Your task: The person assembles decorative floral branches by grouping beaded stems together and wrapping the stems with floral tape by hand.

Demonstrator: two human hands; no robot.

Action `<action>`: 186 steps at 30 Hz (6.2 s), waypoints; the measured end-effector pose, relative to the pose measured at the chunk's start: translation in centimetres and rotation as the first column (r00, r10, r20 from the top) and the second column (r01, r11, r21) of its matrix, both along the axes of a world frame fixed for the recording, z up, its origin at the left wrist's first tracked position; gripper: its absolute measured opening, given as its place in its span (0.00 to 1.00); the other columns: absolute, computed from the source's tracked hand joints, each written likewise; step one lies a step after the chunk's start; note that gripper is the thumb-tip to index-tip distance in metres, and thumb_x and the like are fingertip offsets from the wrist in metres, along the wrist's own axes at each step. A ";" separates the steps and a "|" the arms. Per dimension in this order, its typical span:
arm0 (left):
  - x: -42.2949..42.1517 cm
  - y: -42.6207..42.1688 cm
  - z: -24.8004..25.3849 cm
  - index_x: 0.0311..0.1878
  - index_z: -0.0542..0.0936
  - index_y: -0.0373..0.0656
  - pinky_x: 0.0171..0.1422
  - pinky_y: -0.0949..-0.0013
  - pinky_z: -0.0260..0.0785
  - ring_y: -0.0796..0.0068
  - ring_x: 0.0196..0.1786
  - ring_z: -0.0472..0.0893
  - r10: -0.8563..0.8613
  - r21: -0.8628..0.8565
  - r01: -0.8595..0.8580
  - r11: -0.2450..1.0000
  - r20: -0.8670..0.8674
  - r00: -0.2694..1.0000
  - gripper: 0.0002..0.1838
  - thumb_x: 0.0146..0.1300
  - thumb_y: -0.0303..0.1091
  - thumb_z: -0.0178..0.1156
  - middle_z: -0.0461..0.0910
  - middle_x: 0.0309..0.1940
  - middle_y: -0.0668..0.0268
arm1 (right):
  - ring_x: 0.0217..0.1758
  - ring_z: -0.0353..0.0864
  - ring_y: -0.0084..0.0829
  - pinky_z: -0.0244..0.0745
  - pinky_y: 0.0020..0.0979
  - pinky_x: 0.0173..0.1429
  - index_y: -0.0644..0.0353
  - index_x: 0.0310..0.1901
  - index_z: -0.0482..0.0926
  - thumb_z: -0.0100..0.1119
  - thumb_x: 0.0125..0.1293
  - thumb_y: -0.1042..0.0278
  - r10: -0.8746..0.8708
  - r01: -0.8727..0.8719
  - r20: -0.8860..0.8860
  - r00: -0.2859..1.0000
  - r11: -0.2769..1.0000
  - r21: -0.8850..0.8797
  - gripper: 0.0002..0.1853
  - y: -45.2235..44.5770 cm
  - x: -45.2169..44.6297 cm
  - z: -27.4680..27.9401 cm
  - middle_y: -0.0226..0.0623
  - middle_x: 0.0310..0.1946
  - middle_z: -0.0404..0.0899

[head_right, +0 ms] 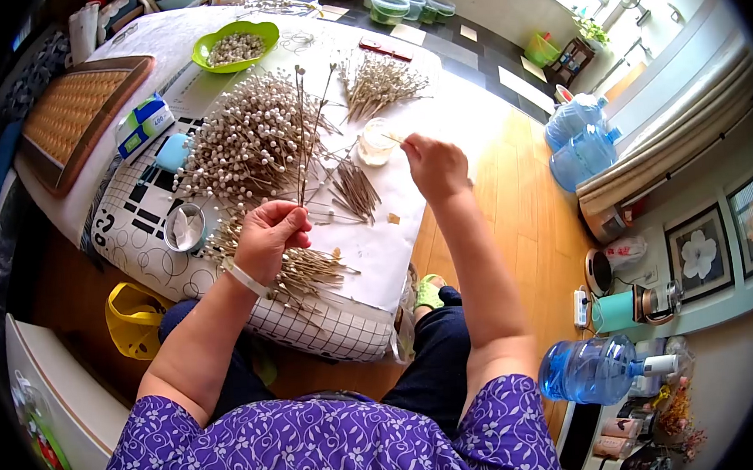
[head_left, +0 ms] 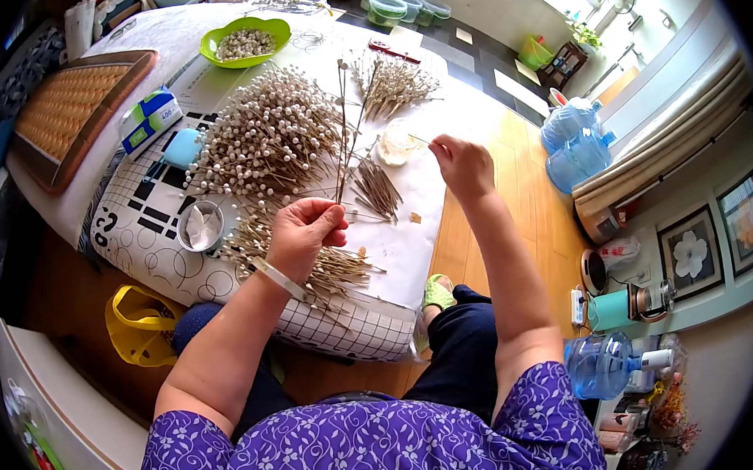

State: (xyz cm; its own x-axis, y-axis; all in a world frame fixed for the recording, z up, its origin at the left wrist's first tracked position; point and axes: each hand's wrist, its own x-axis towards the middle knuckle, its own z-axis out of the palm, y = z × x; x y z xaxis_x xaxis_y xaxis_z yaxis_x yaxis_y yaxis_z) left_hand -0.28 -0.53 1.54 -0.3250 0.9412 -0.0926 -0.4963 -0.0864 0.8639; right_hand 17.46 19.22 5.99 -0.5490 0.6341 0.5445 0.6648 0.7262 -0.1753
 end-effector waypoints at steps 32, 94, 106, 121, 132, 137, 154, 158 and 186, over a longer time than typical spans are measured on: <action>-0.7 -0.1 0.1 0.34 0.76 0.37 0.27 0.77 0.73 0.79 0.21 0.77 -0.047 0.020 0.044 0.999 0.127 0.991 0.07 0.57 0.31 0.59 0.77 0.24 0.65 | 0.20 0.69 0.24 0.64 0.22 0.24 0.63 0.26 0.73 0.57 0.52 0.79 0.190 -0.352 -0.437 0.879 0.877 -0.326 0.03 -11.5 -3.6 0.4 0.34 0.21 0.70; -0.1 0.5 0.1 0.34 0.78 0.39 0.24 0.86 0.58 0.89 0.21 0.67 -0.116 0.018 0.118 0.993 -0.092 0.989 0.05 0.58 0.29 0.57 0.76 0.22 0.70 | 0.27 0.70 0.18 0.66 0.19 0.31 0.64 0.36 0.78 0.58 0.58 0.71 -0.073 -0.773 -0.781 0.620 0.116 -0.624 0.06 -8.2 -4.8 -3.6 0.31 0.27 0.76; -1.2 0.4 0.6 0.31 0.79 0.39 0.25 0.85 0.59 0.88 0.21 0.68 -0.276 0.012 0.279 0.960 -0.118 0.954 0.05 0.57 0.30 0.58 0.75 0.21 0.70 | 0.27 0.72 0.21 0.69 0.20 0.32 0.64 0.32 0.77 0.59 0.57 0.73 -0.085 -0.830 -0.826 0.557 -0.081 -0.552 0.04 -8.0 -4.6 -3.7 0.36 0.30 0.78; -0.7 0.4 0.5 0.39 0.76 0.38 0.25 0.84 0.63 0.86 0.23 0.70 -0.301 0.011 0.303 0.953 -0.083 0.950 0.07 0.61 0.29 0.53 0.76 0.28 0.68 | 0.27 0.70 0.18 0.67 0.19 0.32 0.62 0.31 0.74 0.55 0.60 0.73 -0.064 -0.860 -0.858 0.510 -0.003 -0.511 0.03 -8.4 -4.8 -4.4 0.31 0.26 0.75; -0.7 0.8 0.0 0.40 0.76 0.39 0.23 0.85 0.59 0.89 0.20 0.67 -0.275 0.031 0.279 0.960 -0.096 0.957 0.07 0.62 0.27 0.50 0.74 0.23 0.69 | 0.26 0.70 0.19 0.67 0.20 0.33 0.62 0.33 0.73 0.53 0.61 0.72 -0.102 -0.893 -0.889 0.446 0.008 -0.449 0.03 -8.8 -5.1 -4.9 0.29 0.26 0.74; -0.3 0.7 0.4 0.40 0.76 0.38 0.23 0.86 0.60 0.89 0.21 0.68 -0.260 0.056 0.267 0.962 -0.107 0.960 0.07 0.63 0.28 0.50 0.76 0.25 0.67 | 0.25 0.69 0.18 0.66 0.19 0.32 0.61 0.32 0.72 0.53 0.62 0.72 -0.098 -0.900 -0.897 0.432 0.017 -0.435 0.03 -9.2 -5.2 -4.6 0.29 0.23 0.73; 0.1 0.9 -0.4 0.39 0.74 0.34 0.28 0.73 0.66 0.75 0.23 0.72 0.200 0.237 0.020 0.971 -0.859 0.471 0.07 0.61 0.26 0.51 0.74 0.23 0.64 | 0.27 0.69 0.12 0.66 0.16 0.30 0.63 0.29 0.72 0.55 0.60 0.73 -0.082 -0.786 -0.844 0.530 0.326 -0.525 0.05 -10.3 -6.3 -5.4 0.25 0.24 0.74; 0.4 1.0 -0.6 0.33 0.74 0.34 0.28 0.67 0.66 0.60 0.23 0.73 0.369 0.368 -0.022 0.930 -0.927 0.067 0.04 0.59 0.25 0.52 0.74 0.23 0.54 | 0.26 0.68 0.12 0.65 0.15 0.29 0.62 0.28 0.72 0.56 0.60 0.72 -0.079 -0.753 -0.823 0.563 0.363 -0.550 0.05 -10.3 -6.4 -5.9 0.24 0.23 0.73; 1.0 0.6 -0.2 0.28 0.74 0.37 0.21 0.83 0.54 0.90 0.19 0.62 0.010 0.052 0.015 0.999 -0.456 0.890 0.10 0.64 0.28 0.48 0.66 0.16 0.77 | 0.27 0.70 0.16 0.68 0.19 0.34 0.65 0.31 0.74 0.53 0.61 0.73 -0.134 -0.884 -0.898 0.419 0.167 -0.438 0.04 -10.6 -6.4 -5.9 0.28 0.24 0.74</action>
